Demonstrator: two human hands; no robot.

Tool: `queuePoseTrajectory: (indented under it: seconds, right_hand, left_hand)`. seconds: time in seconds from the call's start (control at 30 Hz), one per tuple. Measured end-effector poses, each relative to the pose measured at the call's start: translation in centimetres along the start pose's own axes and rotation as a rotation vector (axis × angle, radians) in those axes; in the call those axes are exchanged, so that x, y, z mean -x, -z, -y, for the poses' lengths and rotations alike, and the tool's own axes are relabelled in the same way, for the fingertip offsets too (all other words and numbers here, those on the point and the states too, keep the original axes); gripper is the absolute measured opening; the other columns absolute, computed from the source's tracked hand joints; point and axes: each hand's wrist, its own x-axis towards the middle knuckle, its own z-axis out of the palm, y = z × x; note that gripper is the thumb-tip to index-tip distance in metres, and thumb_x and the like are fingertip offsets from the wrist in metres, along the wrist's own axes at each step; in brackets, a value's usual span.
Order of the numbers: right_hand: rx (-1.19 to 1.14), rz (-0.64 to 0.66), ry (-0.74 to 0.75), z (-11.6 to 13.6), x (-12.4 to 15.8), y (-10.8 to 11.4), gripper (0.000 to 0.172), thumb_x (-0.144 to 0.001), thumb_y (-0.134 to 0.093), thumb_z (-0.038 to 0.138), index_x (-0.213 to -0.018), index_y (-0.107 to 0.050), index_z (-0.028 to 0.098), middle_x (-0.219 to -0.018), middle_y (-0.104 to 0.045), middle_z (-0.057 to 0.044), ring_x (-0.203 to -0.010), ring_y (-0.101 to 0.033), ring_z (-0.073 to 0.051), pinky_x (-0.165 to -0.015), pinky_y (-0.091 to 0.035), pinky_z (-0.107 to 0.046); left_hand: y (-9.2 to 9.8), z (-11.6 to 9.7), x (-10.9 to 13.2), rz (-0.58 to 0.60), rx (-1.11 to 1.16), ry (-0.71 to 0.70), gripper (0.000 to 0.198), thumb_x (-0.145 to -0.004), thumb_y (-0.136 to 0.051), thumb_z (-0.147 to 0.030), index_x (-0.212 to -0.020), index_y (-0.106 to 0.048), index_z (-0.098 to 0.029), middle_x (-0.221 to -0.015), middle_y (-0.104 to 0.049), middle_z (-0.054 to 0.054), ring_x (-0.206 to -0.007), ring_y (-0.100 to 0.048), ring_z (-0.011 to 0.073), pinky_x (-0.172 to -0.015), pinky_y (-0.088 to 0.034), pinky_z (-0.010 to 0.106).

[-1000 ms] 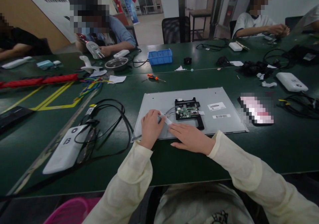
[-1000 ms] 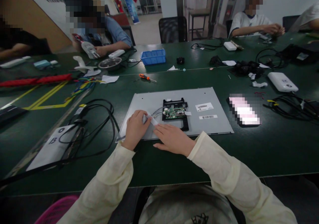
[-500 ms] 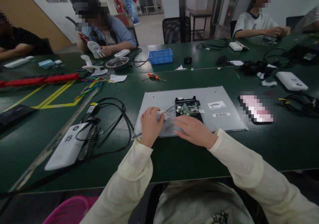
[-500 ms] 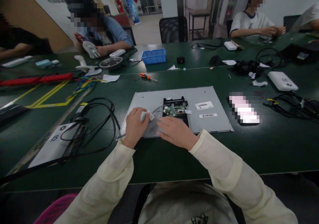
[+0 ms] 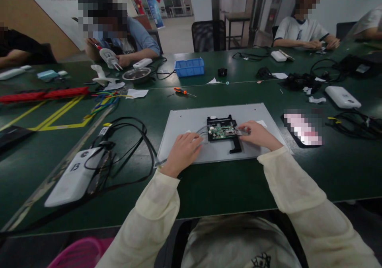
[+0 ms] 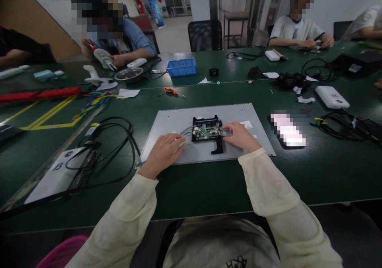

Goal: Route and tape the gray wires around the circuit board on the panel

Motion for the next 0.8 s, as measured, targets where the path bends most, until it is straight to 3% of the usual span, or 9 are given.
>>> queuePoseTrajectory:
  seconds: [0.27,0.6,0.8]
  right_hand:
    - [0.003,-0.053,-0.044,0.2,-0.2,0.1,0.008,-0.079,-0.062,0.022,-0.082,-0.068,0.018,-0.079,-0.068,-0.004,-0.073,-0.063,-0.018,-0.071,-0.048,-0.031]
    - [0.458,-0.31,-0.097,-0.5,0.6,2.6,0.02,-0.087,-0.051,0.018,-0.094,-0.07,0.018,-0.097,-0.07,-0.01,-0.093,-0.061,-0.025,-0.077,-0.044,-0.035]
    - [0.359,-0.177,-0.103,-2.0,0.8,1.9,0.03,-0.075,-0.051,0.005,-0.093,-0.072,0.018,-0.104,-0.07,-0.01,-0.096,-0.062,-0.025,-0.084,-0.047,-0.036]
  left_hand:
    - [0.4,1.3,0.2,-0.104,-0.053,0.088,0.019,-0.093,-0.049,-0.024,-0.095,-0.068,-0.021,-0.099,-0.069,0.007,-0.094,-0.06,0.0233,-0.079,-0.041,0.038]
    - [0.1,2.9,0.2,-0.093,0.003,0.234,0.021,-0.093,-0.049,-0.026,-0.094,-0.07,-0.021,-0.103,-0.071,0.005,-0.098,-0.062,0.0228,-0.084,-0.041,0.037]
    - [0.2,2.0,-0.1,-0.161,0.107,0.315,0.023,-0.09,-0.051,-0.031,-0.102,-0.067,-0.02,-0.107,-0.069,0.007,-0.102,-0.062,0.0236,-0.09,-0.043,0.037]
